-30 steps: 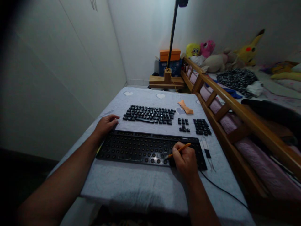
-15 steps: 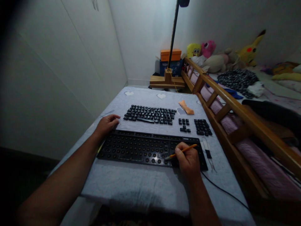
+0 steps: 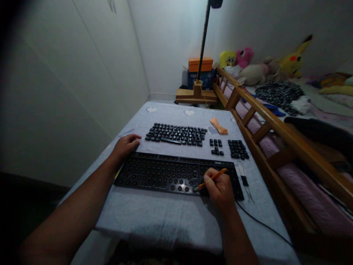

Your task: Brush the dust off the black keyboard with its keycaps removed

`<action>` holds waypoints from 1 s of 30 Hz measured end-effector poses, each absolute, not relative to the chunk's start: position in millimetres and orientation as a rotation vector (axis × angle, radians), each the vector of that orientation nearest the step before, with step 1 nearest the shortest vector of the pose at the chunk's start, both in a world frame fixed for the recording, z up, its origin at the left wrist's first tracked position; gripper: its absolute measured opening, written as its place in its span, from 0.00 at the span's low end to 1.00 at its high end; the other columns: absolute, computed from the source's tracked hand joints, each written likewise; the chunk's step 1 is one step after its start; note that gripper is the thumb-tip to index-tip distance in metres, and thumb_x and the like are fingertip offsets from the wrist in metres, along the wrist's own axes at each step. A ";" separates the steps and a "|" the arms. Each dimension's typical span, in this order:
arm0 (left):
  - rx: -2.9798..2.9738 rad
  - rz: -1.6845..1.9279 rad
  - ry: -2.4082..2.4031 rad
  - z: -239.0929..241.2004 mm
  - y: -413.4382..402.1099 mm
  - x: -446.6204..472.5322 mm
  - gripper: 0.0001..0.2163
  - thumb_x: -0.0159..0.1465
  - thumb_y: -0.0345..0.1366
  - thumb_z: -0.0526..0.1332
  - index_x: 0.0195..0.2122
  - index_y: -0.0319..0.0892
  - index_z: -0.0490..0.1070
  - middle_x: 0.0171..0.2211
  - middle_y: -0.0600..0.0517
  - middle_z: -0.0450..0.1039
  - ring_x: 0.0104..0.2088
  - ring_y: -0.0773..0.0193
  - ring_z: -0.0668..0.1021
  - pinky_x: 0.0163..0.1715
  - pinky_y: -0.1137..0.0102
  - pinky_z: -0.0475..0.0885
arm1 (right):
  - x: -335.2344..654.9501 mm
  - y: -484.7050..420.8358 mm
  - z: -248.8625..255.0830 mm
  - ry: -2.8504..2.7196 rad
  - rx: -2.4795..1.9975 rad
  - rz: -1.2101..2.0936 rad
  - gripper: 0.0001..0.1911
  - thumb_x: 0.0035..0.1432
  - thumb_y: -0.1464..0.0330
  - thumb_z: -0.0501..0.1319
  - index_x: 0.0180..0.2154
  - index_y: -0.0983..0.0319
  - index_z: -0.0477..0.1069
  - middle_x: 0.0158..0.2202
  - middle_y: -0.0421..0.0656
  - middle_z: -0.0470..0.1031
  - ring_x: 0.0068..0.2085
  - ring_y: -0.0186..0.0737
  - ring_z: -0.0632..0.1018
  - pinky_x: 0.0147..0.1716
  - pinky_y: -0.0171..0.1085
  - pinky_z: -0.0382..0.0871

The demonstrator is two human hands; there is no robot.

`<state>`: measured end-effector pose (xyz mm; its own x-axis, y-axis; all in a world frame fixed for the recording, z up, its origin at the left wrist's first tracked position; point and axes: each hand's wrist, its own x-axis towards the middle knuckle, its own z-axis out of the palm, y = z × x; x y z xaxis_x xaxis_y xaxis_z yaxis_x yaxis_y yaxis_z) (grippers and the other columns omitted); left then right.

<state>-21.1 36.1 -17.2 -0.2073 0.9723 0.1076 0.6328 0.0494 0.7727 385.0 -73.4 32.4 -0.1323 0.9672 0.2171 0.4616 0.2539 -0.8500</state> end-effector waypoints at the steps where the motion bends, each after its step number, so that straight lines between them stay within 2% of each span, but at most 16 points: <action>1: 1.609 1.003 1.885 -17.0 36.1 -21.0 0.19 0.54 0.43 0.59 0.43 0.40 0.77 0.25 0.53 0.72 0.28 0.61 0.72 0.29 0.68 0.65 | 385.4 -73.5 31.6 -1.716 -1.329 0.788 0.16 0.61 0.61 0.55 0.22 0.59 0.63 0.17 0.35 0.58 0.20 0.34 0.63 0.20 0.34 0.55; 6: 1.618 0.995 1.899 -14.7 35.1 -19.6 0.18 0.54 0.43 0.59 0.43 0.40 0.77 0.26 0.53 0.72 0.28 0.61 0.72 0.30 0.68 0.65 | 384.7 -72.1 33.5 -1.728 -1.357 0.688 0.15 0.60 0.61 0.56 0.23 0.59 0.65 0.18 0.36 0.61 0.21 0.34 0.64 0.21 0.34 0.56; 13: 1.625 0.999 1.895 -14.1 35.5 -19.7 0.18 0.54 0.43 0.59 0.42 0.40 0.77 0.27 0.53 0.73 0.28 0.62 0.72 0.30 0.69 0.65 | 387.1 -72.7 30.9 -1.738 -1.306 0.836 0.16 0.60 0.61 0.56 0.22 0.59 0.63 0.18 0.35 0.59 0.20 0.34 0.64 0.20 0.34 0.56; 21: 1.620 0.988 1.909 -14.5 35.3 -19.7 0.19 0.54 0.43 0.59 0.43 0.40 0.77 0.26 0.53 0.73 0.28 0.61 0.73 0.31 0.68 0.66 | 385.3 -72.2 31.3 -1.704 -1.344 0.720 0.15 0.61 0.61 0.56 0.24 0.59 0.66 0.19 0.36 0.62 0.22 0.35 0.66 0.22 0.34 0.58; 30: 1.628 1.013 1.890 -19.0 37.7 -22.6 0.18 0.54 0.43 0.60 0.43 0.40 0.78 0.26 0.52 0.73 0.28 0.60 0.73 0.30 0.68 0.66 | 389.0 -73.4 26.0 -1.723 -1.311 0.840 0.16 0.63 0.60 0.55 0.24 0.59 0.64 0.20 0.36 0.60 0.22 0.35 0.64 0.22 0.34 0.56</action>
